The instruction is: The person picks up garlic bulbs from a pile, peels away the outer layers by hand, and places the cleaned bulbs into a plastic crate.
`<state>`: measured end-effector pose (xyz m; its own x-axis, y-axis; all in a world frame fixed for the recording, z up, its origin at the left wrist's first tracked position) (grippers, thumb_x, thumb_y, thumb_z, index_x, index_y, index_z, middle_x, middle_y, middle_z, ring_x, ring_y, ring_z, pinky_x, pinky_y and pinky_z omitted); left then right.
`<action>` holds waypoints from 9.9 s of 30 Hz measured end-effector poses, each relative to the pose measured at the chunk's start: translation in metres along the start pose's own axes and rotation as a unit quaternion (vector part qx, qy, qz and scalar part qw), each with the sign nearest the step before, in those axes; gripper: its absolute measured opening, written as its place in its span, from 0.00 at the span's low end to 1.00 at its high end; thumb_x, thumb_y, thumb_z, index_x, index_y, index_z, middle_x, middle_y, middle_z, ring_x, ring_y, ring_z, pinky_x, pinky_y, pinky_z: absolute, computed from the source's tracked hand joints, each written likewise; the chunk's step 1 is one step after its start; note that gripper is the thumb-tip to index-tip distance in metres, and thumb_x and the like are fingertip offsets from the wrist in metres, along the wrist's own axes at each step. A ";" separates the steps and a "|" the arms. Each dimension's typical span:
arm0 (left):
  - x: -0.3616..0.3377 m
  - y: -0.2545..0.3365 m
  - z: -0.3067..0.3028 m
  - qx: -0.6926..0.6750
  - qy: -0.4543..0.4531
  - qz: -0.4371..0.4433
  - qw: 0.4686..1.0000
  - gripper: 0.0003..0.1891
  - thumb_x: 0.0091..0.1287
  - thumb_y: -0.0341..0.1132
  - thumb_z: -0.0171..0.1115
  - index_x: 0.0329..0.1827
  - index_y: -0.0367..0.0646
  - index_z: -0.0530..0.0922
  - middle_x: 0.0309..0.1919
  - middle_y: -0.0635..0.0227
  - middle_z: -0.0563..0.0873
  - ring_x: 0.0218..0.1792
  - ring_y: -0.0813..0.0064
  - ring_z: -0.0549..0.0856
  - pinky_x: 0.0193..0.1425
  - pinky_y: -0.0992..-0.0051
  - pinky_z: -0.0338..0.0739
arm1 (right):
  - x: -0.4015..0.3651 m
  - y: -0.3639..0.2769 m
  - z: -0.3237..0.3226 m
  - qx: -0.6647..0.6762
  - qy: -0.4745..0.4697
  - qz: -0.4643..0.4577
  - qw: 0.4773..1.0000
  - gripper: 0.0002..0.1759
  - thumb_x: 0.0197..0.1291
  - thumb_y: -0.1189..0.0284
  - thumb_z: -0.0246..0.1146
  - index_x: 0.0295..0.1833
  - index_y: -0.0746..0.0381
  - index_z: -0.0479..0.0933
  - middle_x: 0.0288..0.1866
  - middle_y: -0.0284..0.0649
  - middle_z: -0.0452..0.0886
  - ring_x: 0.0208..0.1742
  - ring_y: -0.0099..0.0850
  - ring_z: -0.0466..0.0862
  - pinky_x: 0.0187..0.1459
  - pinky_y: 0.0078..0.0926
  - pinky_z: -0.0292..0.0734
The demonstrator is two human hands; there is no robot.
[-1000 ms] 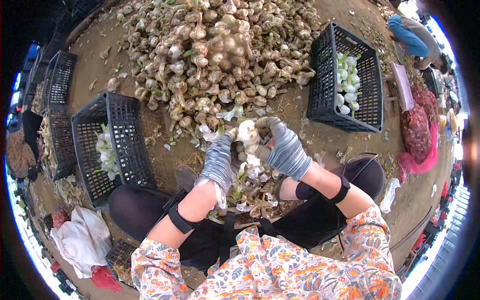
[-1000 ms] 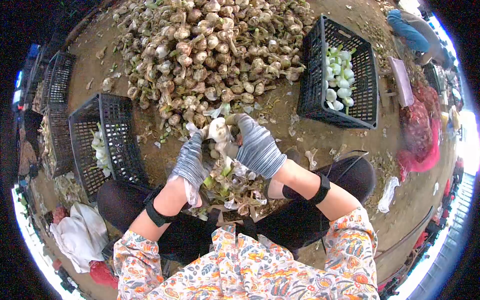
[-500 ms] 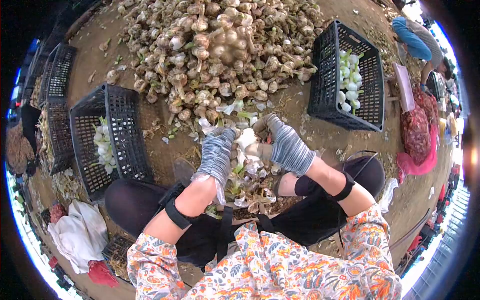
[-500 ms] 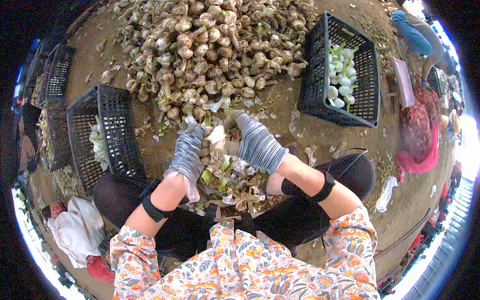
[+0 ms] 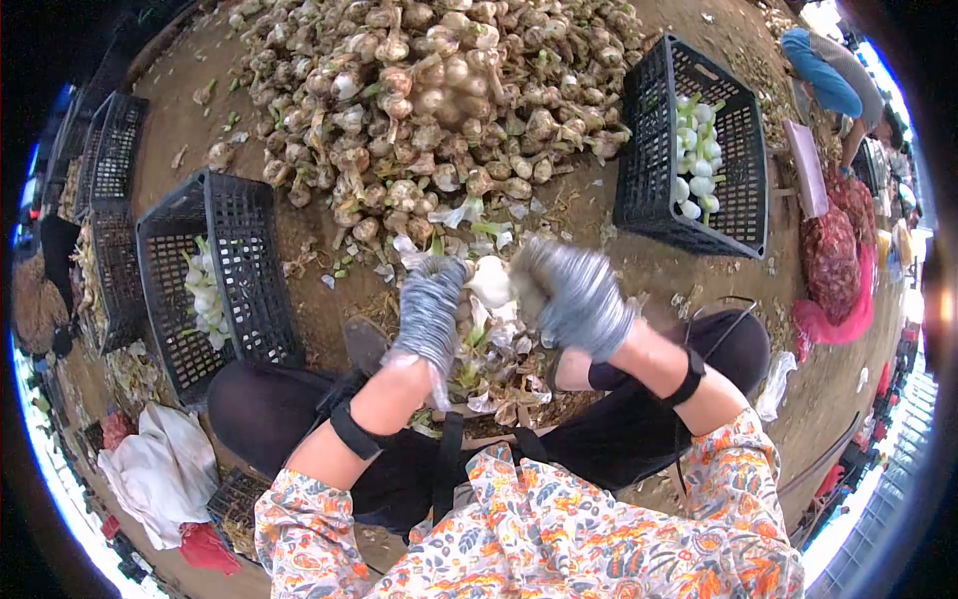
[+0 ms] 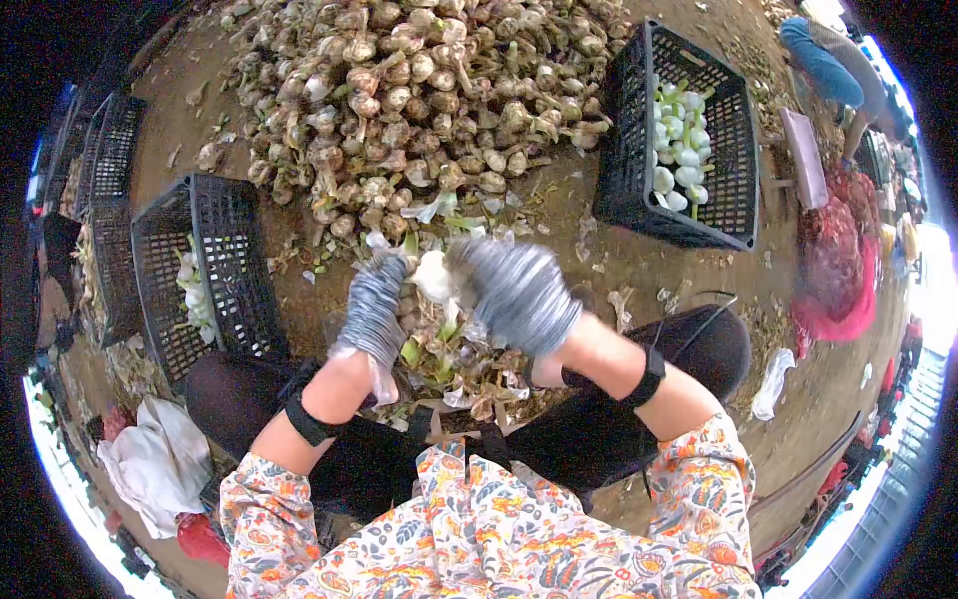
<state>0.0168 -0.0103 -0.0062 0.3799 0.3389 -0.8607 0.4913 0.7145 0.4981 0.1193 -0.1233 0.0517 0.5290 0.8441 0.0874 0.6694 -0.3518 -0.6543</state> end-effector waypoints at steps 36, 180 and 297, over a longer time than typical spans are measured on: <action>-0.004 0.128 -0.300 -0.361 0.315 0.421 0.771 0.08 0.60 0.37 0.58 0.34 0.42 0.74 0.20 0.73 0.76 0.15 0.82 0.70 0.14 0.83 0.64 | 0.049 0.203 0.117 -0.091 -0.118 0.317 0.937 0.27 0.52 0.57 0.59 0.55 0.63 0.70 0.49 0.52 0.75 0.51 0.46 0.75 0.52 0.36 0.70; 0.031 -0.037 0.025 -0.224 -0.167 -0.109 0.954 0.06 0.63 0.31 0.56 0.37 0.38 0.75 0.31 0.61 0.81 0.27 0.75 0.82 0.27 0.83 0.81 | -0.020 0.080 0.059 0.569 -0.075 0.389 0.720 0.31 0.48 0.71 0.67 0.58 0.64 0.65 0.52 0.41 0.73 0.45 0.31 0.77 0.43 0.26 0.79; 0.048 -0.003 0.024 0.551 -0.076 0.314 0.769 0.11 0.49 0.33 0.63 0.34 0.38 0.80 0.34 0.55 0.82 0.37 0.57 0.80 0.45 0.70 0.73 | -0.141 0.246 0.021 0.425 0.337 0.578 0.610 0.23 0.59 0.50 0.55 0.25 0.58 0.74 0.15 0.33 0.74 0.14 0.25 0.72 0.17 0.22 0.68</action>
<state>0.0526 -0.0107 -0.0464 0.8595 0.2693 -0.4344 0.5081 -0.5427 0.6688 0.1985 -0.3206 -0.1375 0.6780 -0.2274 -0.6990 -0.7139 0.0231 -0.6999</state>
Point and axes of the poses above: each hand's wrist, its own x-axis towards the middle knuckle, its own z-axis out of the palm, y = z × x, the point moved 5 cm from there along x, towards the middle knuckle
